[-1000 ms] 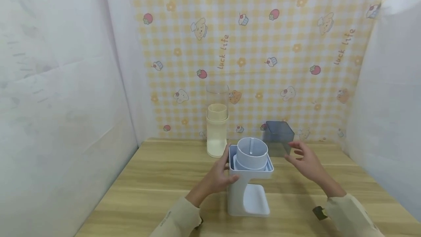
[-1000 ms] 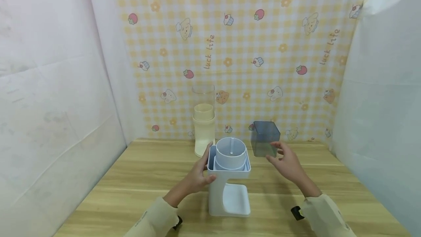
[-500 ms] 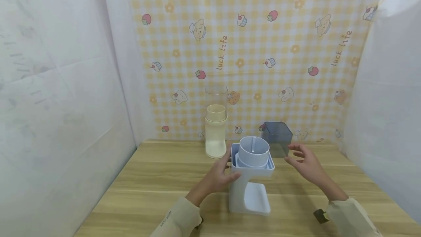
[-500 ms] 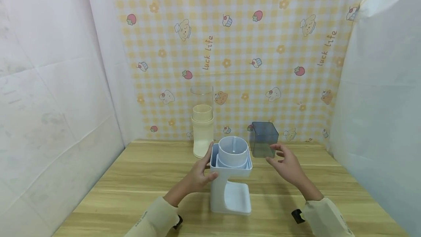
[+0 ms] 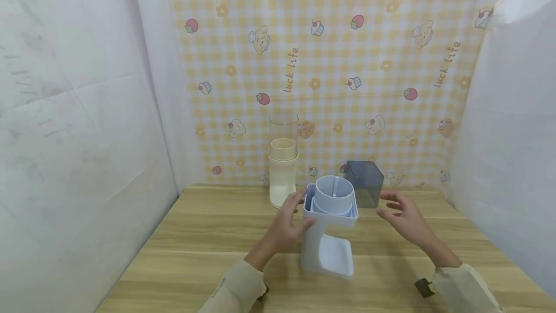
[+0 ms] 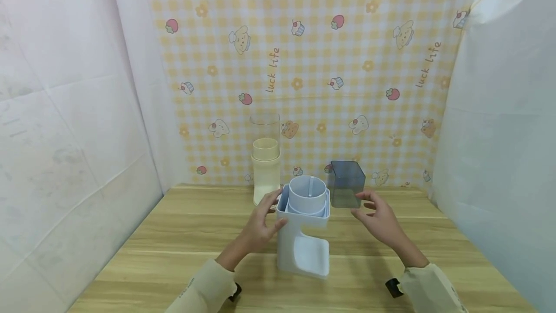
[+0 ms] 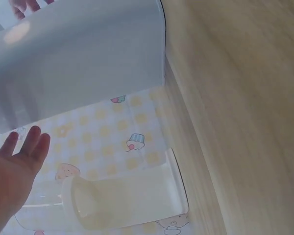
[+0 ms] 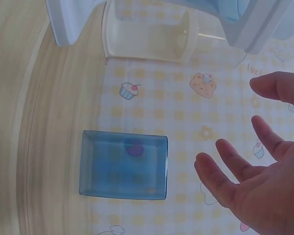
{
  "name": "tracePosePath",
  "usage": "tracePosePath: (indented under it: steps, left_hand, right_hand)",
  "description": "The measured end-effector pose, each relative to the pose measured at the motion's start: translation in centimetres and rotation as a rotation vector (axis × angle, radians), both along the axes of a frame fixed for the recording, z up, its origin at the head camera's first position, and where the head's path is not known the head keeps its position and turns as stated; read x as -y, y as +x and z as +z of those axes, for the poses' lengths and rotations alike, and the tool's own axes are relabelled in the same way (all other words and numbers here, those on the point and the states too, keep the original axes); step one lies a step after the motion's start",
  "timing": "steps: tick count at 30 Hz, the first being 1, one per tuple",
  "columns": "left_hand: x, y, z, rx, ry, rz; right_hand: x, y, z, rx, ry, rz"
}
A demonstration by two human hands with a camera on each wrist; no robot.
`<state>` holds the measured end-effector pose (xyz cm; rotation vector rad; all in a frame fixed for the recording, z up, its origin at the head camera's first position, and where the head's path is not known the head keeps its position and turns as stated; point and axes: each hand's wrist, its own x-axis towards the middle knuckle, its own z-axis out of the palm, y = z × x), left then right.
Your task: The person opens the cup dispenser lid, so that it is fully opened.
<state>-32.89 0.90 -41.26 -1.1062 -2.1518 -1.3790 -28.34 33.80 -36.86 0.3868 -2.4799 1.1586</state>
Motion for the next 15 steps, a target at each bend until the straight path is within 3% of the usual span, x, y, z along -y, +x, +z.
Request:
tracePosePath:
  steps: [8,15]
  left_hand:
    - [-0.3,-0.7,0.2,-0.085,0.105,0.076]
    - [-0.4,-1.2,0.3,-0.166,0.165,0.089]
  right_hand:
    - [-0.1,0.1,0.0,0.008,0.006,-0.007]
    - [0.2,0.4,-0.2,0.026,-0.002,0.004]
